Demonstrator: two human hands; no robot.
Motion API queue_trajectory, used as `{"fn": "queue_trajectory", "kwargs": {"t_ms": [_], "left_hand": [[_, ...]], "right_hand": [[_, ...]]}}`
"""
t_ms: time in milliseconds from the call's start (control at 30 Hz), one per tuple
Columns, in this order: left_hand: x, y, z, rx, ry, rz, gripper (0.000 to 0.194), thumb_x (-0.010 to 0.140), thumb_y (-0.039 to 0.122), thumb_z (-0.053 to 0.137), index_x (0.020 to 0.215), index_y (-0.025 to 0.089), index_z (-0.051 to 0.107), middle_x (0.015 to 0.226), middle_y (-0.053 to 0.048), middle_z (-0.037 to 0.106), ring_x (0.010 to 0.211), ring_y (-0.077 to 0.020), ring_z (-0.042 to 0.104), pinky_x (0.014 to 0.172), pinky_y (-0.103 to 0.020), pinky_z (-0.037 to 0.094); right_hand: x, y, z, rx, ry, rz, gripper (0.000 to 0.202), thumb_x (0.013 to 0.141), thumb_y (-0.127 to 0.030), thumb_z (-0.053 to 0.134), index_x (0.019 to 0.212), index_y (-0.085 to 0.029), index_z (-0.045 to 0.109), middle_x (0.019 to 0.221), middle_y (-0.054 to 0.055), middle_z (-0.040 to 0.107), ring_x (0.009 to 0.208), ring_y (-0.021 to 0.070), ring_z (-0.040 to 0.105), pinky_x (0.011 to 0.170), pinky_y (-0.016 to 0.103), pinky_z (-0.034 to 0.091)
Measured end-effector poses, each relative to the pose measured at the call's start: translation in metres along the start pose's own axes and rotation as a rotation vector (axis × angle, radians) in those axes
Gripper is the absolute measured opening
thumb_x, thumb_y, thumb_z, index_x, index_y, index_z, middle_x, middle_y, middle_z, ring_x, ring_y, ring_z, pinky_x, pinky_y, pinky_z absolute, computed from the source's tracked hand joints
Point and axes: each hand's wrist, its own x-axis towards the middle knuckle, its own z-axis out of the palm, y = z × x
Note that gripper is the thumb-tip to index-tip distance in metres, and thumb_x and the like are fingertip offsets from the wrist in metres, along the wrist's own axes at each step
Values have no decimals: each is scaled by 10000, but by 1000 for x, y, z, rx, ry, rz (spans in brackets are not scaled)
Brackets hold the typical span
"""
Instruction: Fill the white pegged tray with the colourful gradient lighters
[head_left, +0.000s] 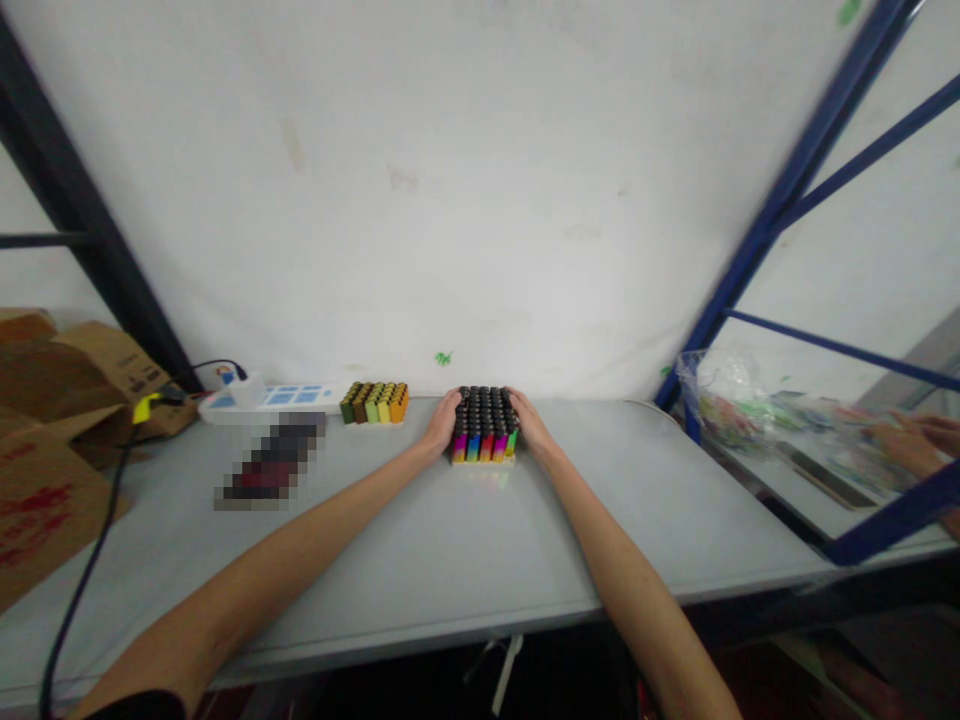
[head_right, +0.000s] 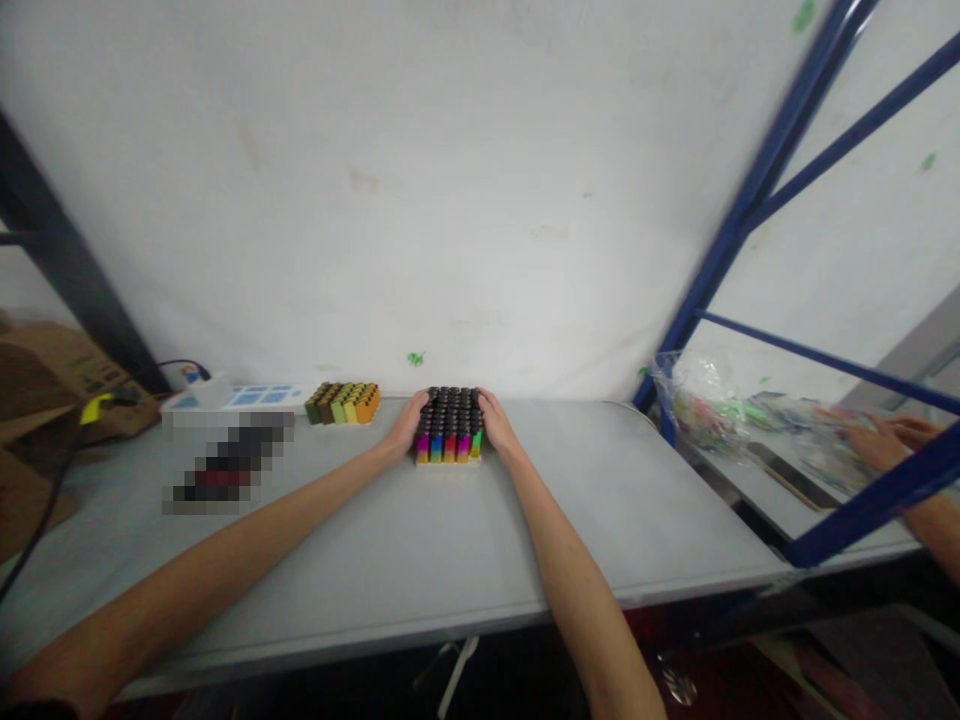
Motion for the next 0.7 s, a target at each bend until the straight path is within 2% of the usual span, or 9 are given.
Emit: {"fn": "queue_trajectory", "kwargs": {"t_ms": [133,233,333,400,500,567,700], "left_hand": [[-2,-1,0,-22,-40,-44,331,859,389,611,1105,183,689,1172,-67,730,1173,-260,627,1102,-396,436],[-3,-3,0,-29,-60,-72,408,828,441,660,1150,191,670,1155,-70,734,1122,-263,659,1043,-396,483],[-2,-6,2,-15,-62,-74,425,837,470,649,1167,201,661,1183,-71,729,1149,-264,654,1063,-402,472],[1,-5,3,12,-54,-64,414,864,479,615,1173,207,661,1247,-78,710,1233,-273,614,1121,-417,424],[10,3,4,83,-41,-30,399,865,454,624,1179,212,664,1406,-104,625,1409,-299,473,1221,-441,282],[17,12,5,138,-44,19,414,823,415,683,1185,215,666,1505,-111,538,1489,-301,363,1260,-421,181],[28,29,11,234,-127,175,443,744,300,728,1172,200,669,1595,-106,426,1547,-273,240,1275,-364,82]], "right_hand": [[-5,-4,4,39,-1,-18,634,844,-689,578,1243,-207,680,1394,79,640,1348,249,512,1220,415,294],[-6,-3,9,79,23,46,617,824,-644,635,1272,-220,657,1351,75,666,1309,258,547,1197,430,336],[-5,-1,13,126,35,115,622,805,-608,653,1309,-245,627,1342,61,671,1282,265,575,1164,447,386],[-4,-3,13,131,25,120,634,833,-627,607,1340,-246,604,1386,61,645,1315,260,553,1166,450,385],[-1,-12,11,48,5,88,687,891,-658,516,1433,-236,530,1500,75,549,1404,251,473,1204,451,331],[3,-21,11,-86,4,19,702,907,-641,499,1476,-228,490,1572,78,463,1464,245,398,1244,443,256],[13,-28,19,-387,-24,-179,685,900,-558,532,1471,-180,510,1634,92,359,1542,261,241,1289,443,95]]}}
